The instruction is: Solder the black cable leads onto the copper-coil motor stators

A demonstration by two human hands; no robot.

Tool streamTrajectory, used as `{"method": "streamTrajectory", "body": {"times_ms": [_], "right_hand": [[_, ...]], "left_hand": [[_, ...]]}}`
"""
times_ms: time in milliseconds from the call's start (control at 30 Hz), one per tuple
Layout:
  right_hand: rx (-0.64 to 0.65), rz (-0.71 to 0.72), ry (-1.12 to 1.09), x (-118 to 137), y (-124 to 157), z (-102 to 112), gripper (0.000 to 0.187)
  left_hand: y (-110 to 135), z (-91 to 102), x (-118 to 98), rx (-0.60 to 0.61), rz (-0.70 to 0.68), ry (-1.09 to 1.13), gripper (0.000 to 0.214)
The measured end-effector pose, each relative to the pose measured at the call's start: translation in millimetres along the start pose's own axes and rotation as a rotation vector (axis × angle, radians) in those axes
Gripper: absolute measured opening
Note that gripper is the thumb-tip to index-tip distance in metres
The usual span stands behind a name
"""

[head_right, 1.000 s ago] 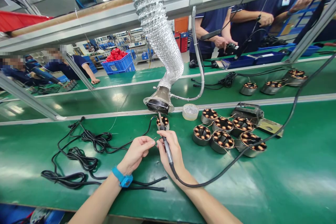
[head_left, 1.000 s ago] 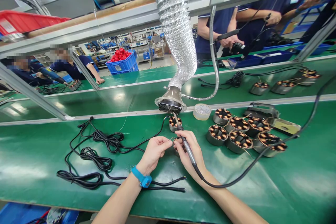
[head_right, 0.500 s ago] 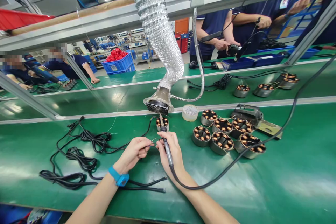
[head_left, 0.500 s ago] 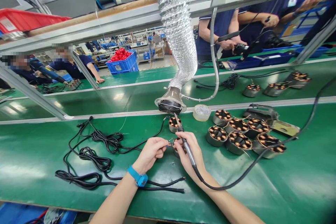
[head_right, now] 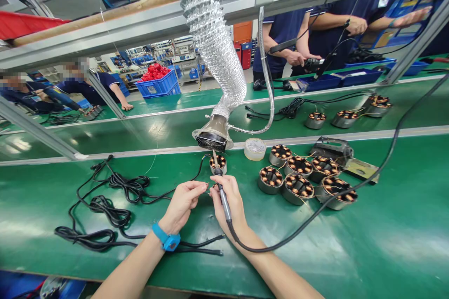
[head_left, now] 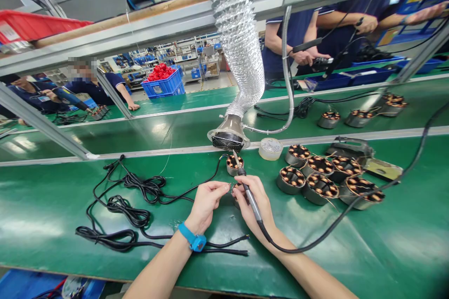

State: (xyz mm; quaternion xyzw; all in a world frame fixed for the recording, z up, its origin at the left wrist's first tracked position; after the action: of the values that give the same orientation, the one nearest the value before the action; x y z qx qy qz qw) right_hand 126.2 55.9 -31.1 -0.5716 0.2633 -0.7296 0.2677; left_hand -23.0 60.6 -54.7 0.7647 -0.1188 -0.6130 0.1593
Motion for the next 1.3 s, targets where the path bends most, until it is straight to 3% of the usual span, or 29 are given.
{"method": "streamTrajectory", "body": {"times_ms": [267,367,433,500,567,633,700,867,1067,1200,1300], "right_hand": [[-0.013,0.048,0.058,1,1,1,0.026],[-0.059,0.118,0.138,8,-2,8,0.026],[-0.112,0.154,0.193,13,-7,16,0.025],[-0.178,0.177,0.233,16,-12,26,0.025],[-0.25,0.21,0.272,19,-17,37,0.023],[-0.329,0.247,0.317,20,-20,48,0.021],[-0.409,0.271,0.343,19,-22,57,0.02],[-0.493,0.27,0.315,18,-20,63,0.022],[-0.441,0.234,0.264,21,-17,60,0.018],[-0.441,0.21,0.213,21,-16,59,0.021],[-0.432,0.195,0.185,20,-15,59,0.022]], "left_hand": [[3,-1.7,-3,0.151,0.07,-0.023,0.056],[2,5.6,-9,0.132,0.011,-0.144,0.06],[3,11.9,-19,0.03,-0.159,-0.281,0.057],[12,13.0,-32,-0.114,-0.428,-0.491,0.05],[26,1.5,-41,-0.184,-0.704,-0.769,0.051],[37,-19.9,-41,-0.121,-0.88,-1.068,0.067],[41,-41.3,-36,-0.009,-0.939,-1.319,0.08],[31,-69.5,-32,0.094,-0.83,-1.66,0.071],[6,-74.0,-48,-0.035,-0.805,-1.692,0.072],[-20,-73.3,-52,0.042,-0.657,-1.737,0.074],[-26,-74.8,-54,0.04,-0.654,-1.726,0.066]]}}
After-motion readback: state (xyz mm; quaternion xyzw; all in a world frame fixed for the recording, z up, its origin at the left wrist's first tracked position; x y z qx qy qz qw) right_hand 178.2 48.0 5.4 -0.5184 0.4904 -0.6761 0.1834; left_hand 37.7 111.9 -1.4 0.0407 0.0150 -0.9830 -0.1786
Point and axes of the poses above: each hand's wrist, its own y-axis away from the middle knuckle, its own z-axis out of the back of the hand, x = y × z, the point moved 5 cm from there along -y, towards the middle knuckle, and after that the axes turned 10 degrees about z, right-handed, at the moved point
